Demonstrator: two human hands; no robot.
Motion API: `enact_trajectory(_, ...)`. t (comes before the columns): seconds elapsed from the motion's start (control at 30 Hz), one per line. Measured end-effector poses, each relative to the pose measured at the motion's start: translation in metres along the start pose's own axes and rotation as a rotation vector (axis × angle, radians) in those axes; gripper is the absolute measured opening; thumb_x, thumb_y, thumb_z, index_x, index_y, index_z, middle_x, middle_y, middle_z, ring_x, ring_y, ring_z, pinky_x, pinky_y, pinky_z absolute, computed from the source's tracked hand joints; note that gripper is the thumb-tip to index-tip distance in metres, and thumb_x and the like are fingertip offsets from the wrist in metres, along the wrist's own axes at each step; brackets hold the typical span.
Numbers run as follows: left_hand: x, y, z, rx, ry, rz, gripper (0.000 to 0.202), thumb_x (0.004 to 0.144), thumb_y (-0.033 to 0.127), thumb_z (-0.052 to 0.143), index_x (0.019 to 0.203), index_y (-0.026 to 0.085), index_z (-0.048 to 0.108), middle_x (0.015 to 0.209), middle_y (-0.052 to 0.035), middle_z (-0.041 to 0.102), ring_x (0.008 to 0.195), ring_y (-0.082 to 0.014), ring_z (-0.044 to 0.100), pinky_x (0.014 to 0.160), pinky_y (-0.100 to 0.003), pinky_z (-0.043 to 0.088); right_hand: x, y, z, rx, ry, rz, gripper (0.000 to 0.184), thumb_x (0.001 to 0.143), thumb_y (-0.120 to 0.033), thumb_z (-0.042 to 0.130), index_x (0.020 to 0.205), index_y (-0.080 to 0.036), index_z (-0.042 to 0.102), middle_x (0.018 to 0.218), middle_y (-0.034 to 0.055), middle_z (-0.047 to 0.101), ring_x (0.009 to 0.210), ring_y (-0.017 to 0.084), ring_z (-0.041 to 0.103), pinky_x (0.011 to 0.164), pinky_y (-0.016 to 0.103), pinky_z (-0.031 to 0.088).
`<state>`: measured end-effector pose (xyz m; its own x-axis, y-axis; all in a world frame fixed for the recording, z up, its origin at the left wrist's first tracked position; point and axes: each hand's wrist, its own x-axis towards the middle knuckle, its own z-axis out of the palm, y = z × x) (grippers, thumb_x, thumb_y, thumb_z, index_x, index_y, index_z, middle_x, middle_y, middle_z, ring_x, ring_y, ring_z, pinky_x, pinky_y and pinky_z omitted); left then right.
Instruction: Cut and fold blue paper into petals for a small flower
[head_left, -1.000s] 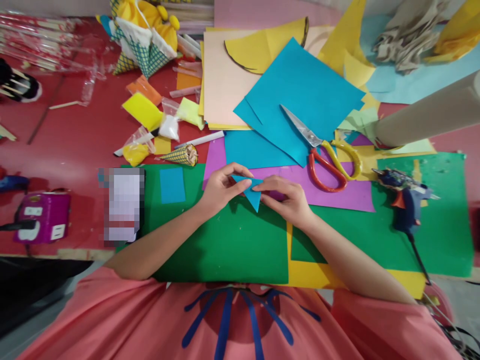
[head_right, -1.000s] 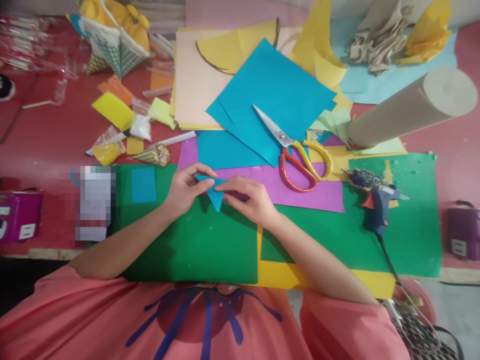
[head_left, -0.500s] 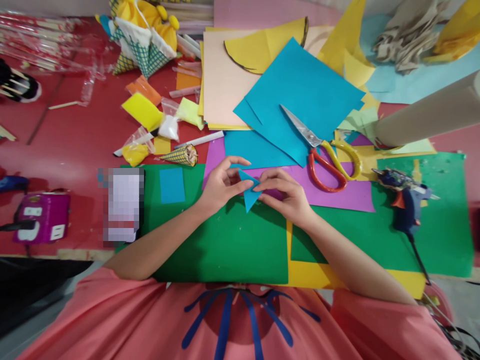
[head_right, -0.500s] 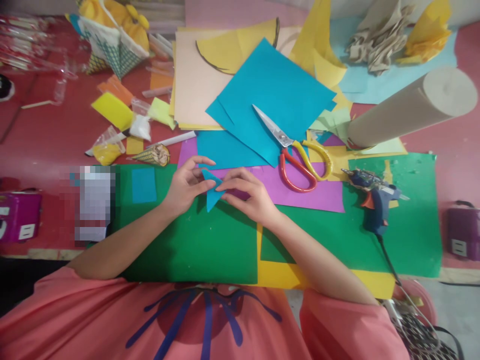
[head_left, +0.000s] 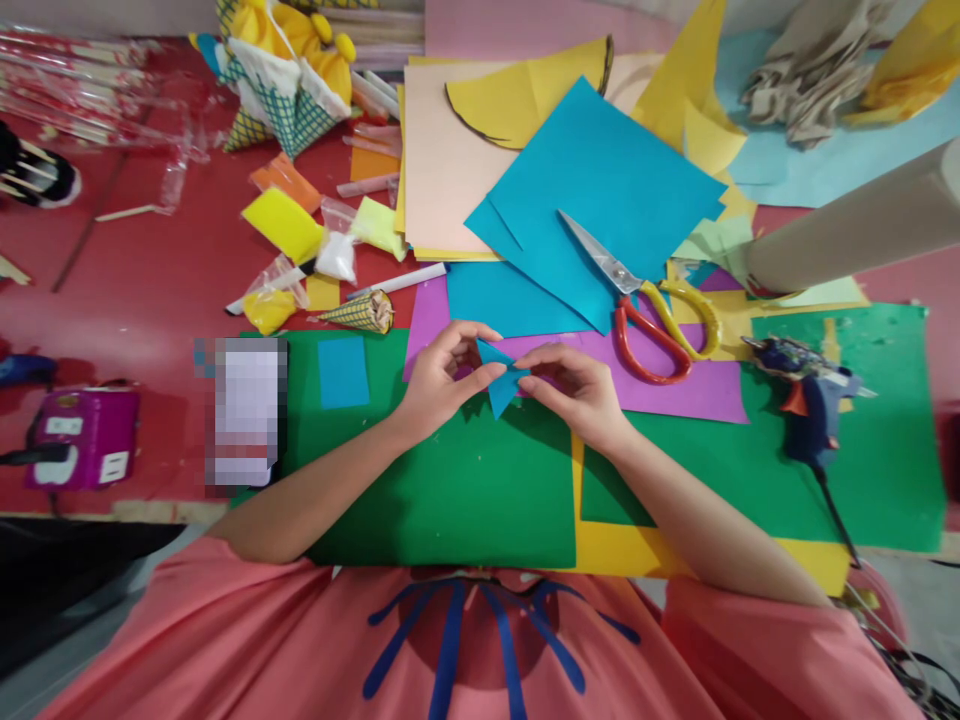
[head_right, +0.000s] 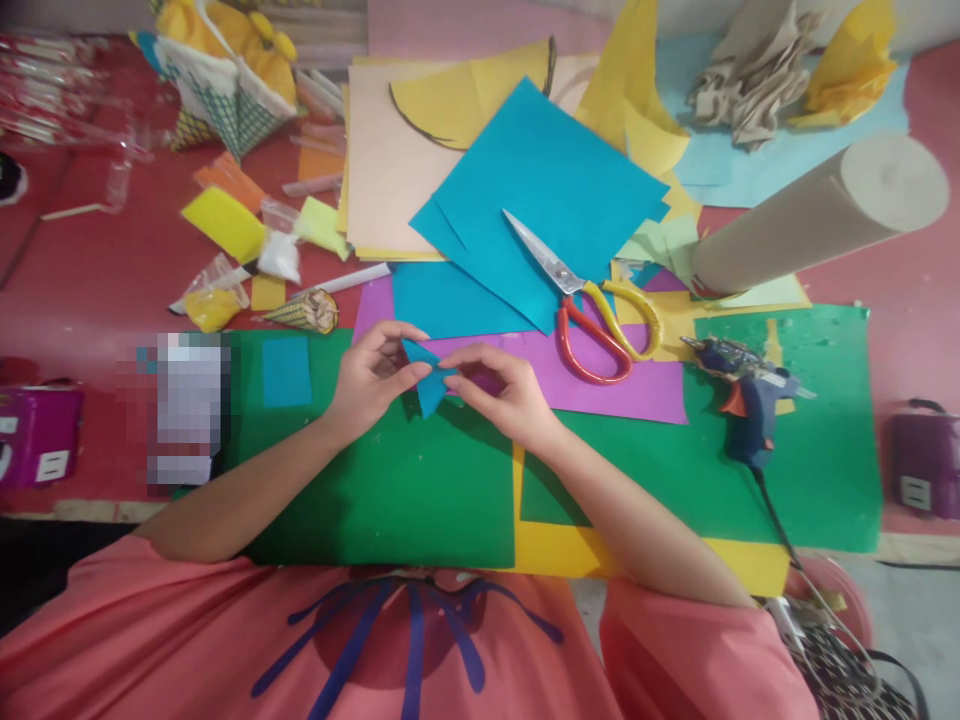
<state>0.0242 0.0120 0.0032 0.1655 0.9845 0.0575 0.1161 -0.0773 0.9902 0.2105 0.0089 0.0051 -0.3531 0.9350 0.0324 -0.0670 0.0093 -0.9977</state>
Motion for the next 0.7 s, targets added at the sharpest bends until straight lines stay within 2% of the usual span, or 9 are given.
enact_trajectory(0.1,-0.001,-0.003,0.0,-0.005,0.003,0.075,0.038,0.08,0.031,0.068,0.114,0.026,0.052,0.088,-0.0001,0.063,0.074,-0.0092,0.062,0.061,-0.018,0.05,0.0,0.001,0.001,-0.012,0.059,-0.013,0.012,0.082,-0.024,0.065,0.093,-0.021,0.064,0.089,0.001,0.067,0.077,0.01,0.064,0.067,0.023,0.056)
enact_trajectory(0.2,-0.003,-0.006,0.0,0.057,-0.002,0.163,0.039,0.082,0.029,0.065,0.119,0.027,0.05,0.104,-0.0039,0.064,0.092,-0.0128,0.064,0.072,-0.022,0.054,0.001,0.002,0.001,-0.003,0.103,-0.011,0.019,0.081,-0.023,0.066,0.099,-0.022,0.059,0.086,-0.0004,0.063,0.076,0.01,0.062,0.065,0.021,0.053)
enact_trajectory(0.33,-0.006,-0.006,0.001,0.177,0.028,0.24,0.033,0.083,0.025,0.063,0.114,0.024,0.055,0.102,-0.0032,0.064,0.09,-0.0116,0.064,0.076,-0.022,0.055,0.003,0.003,0.001,0.023,0.075,0.055,0.029,0.08,-0.031,0.067,0.106,-0.023,0.056,0.082,-0.0005,0.062,0.07,0.011,0.06,0.059,0.022,0.049)
enact_trajectory(0.43,-0.008,-0.004,0.003,0.192,0.03,0.252,0.03,0.082,0.023,0.062,0.112,0.023,0.057,0.101,-0.003,0.064,0.086,-0.0112,0.063,0.077,-0.024,0.056,0.003,0.003,0.0,-0.034,0.06,0.079,0.021,0.08,-0.035,0.066,0.094,-0.019,0.062,0.081,0.0009,0.064,0.07,0.012,0.059,0.062,0.025,0.049)
enact_trajectory(0.57,-0.008,0.003,0.003,0.156,-0.066,0.178,0.024,0.082,0.021,0.06,0.106,0.021,0.058,0.099,-0.0031,0.065,0.085,-0.0119,0.064,0.074,-0.023,0.054,0.001,0.002,0.0,-0.122,0.067,0.045,0.016,0.083,-0.033,0.063,0.087,-0.018,0.063,0.08,0.0013,0.065,0.072,0.013,0.059,0.066,0.027,0.048)
enact_trajectory(0.7,-0.006,0.008,0.001,0.158,-0.117,0.075,0.009,0.083,0.023,0.058,0.091,0.019,0.059,0.084,0.0002,0.065,0.076,-0.0108,0.062,0.066,-0.021,0.051,0.001,0.0,-0.002,-0.169,-0.001,-0.015,0.009,0.085,-0.027,0.06,0.086,-0.018,0.063,0.08,0.0017,0.066,0.073,0.013,0.06,0.069,0.027,0.048)
